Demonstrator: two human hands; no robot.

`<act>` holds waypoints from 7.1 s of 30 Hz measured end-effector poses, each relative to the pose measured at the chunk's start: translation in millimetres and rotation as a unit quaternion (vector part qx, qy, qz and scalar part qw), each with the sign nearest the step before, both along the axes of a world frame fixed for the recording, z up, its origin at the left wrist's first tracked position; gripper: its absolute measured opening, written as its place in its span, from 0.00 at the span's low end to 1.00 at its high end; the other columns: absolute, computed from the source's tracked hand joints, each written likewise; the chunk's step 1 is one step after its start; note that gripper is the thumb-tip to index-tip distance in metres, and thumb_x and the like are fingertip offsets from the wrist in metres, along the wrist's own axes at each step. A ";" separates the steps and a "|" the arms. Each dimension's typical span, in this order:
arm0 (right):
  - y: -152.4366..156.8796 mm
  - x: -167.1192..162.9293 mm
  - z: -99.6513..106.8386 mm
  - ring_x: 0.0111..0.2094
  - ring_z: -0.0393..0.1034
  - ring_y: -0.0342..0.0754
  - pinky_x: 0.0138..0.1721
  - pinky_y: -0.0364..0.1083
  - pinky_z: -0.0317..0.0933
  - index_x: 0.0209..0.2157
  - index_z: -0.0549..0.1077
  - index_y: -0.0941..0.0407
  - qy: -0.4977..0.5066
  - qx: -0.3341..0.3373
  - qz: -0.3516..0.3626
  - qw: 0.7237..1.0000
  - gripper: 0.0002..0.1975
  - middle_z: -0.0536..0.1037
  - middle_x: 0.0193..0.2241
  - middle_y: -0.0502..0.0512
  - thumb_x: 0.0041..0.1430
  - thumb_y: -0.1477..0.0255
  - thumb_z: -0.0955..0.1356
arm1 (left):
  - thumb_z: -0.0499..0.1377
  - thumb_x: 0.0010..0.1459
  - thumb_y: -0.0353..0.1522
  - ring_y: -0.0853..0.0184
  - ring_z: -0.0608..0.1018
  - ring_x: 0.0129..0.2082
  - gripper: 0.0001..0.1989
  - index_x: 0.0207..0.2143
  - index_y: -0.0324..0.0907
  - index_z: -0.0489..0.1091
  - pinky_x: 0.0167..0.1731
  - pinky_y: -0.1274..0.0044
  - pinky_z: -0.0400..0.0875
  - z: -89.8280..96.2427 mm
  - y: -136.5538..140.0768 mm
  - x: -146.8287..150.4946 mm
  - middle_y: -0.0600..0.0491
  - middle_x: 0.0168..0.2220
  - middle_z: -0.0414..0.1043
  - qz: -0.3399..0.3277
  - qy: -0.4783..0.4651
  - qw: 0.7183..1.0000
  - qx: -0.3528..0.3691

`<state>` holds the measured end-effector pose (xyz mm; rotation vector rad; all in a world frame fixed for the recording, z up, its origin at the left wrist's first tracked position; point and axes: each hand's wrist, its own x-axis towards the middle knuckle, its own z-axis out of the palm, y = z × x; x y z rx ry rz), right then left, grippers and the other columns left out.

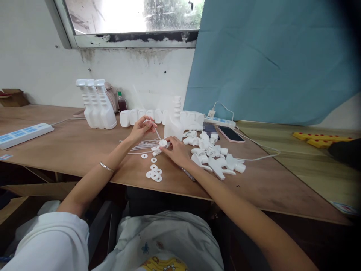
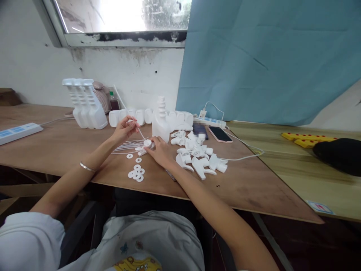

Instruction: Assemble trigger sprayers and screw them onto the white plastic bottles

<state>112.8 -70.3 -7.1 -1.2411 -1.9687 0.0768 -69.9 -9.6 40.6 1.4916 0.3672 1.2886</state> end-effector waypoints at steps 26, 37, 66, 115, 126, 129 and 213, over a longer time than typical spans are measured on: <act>-2.2 -0.2 3.2 0.33 0.67 0.47 0.35 0.45 0.59 0.36 0.67 0.54 -0.018 0.007 -0.011 1.000 0.12 0.72 0.35 0.53 0.54 0.61 0.66 | 0.64 0.47 0.40 0.77 0.72 0.22 0.17 0.33 0.40 0.63 0.28 0.82 0.67 1.1 -5.4 4.5 0.56 0.26 0.73 0.033 -0.003 0.999 0.041; -3.8 -0.9 4.9 0.33 0.67 0.48 0.34 0.46 0.59 0.36 0.67 0.54 -0.025 0.006 -0.016 1.000 0.12 0.72 0.35 0.53 0.54 0.62 0.66 | 0.63 0.48 0.41 0.75 0.72 0.23 0.17 0.33 0.40 0.63 0.29 0.80 0.68 -0.2 -7.3 6.9 0.54 0.27 0.72 0.055 0.020 0.996 0.070; -2.0 0.4 2.6 0.29 0.65 0.46 0.33 0.45 0.58 0.36 0.66 0.55 -0.035 -0.026 -0.035 0.998 0.14 0.71 0.33 0.53 0.53 0.60 0.66 | 0.58 0.54 0.39 0.71 0.73 0.29 0.13 0.35 0.37 0.65 0.32 0.77 0.68 -18.7 -11.6 19.1 0.50 0.30 0.72 0.047 0.230 0.958 0.166; 4.3 1.4 9.7 0.29 0.66 0.44 0.32 0.44 0.60 0.33 0.67 0.55 0.301 -0.116 0.045 0.945 0.18 0.70 0.27 0.48 0.41 0.61 0.71 | 0.65 0.43 0.38 0.71 0.73 0.25 0.22 0.38 0.36 0.64 0.27 0.78 0.64 9.8 2.0 8.6 0.54 0.24 0.72 0.032 0.248 0.965 0.082; 13.7 58.0 76.0 0.30 0.66 0.38 0.32 0.40 0.63 0.39 0.62 0.53 0.638 0.157 0.066 0.751 0.21 0.68 0.32 0.46 0.41 0.69 0.70 | 0.69 0.35 0.38 0.54 0.59 0.58 0.44 0.54 0.39 0.56 0.51 0.66 0.59 12.7 67.6 35.4 0.39 0.59 0.53 0.133 0.299 0.940 0.096; 15.1 80.8 86.4 0.28 0.66 0.39 0.24 0.37 0.59 0.35 0.62 0.54 0.682 0.178 0.035 0.708 0.16 0.69 0.29 0.47 0.43 0.67 0.68 | 0.69 0.34 0.37 0.53 0.60 0.57 0.44 0.54 0.37 0.56 0.52 0.66 0.59 1.4 82.6 42.2 0.38 0.59 0.54 0.057 0.352 0.932 0.060; 5.0 36.4 38.9 0.24 0.60 0.43 0.27 0.42 0.56 0.30 0.64 0.55 0.291 -0.010 -0.014 0.957 0.16 0.66 0.23 0.45 0.42 0.61 0.71 | 0.52 0.46 0.21 0.60 0.71 0.46 0.21 0.42 0.47 0.72 0.47 0.66 0.55 -12.1 20.0 -17.7 0.48 0.41 0.71 0.515 0.332 0.679 0.405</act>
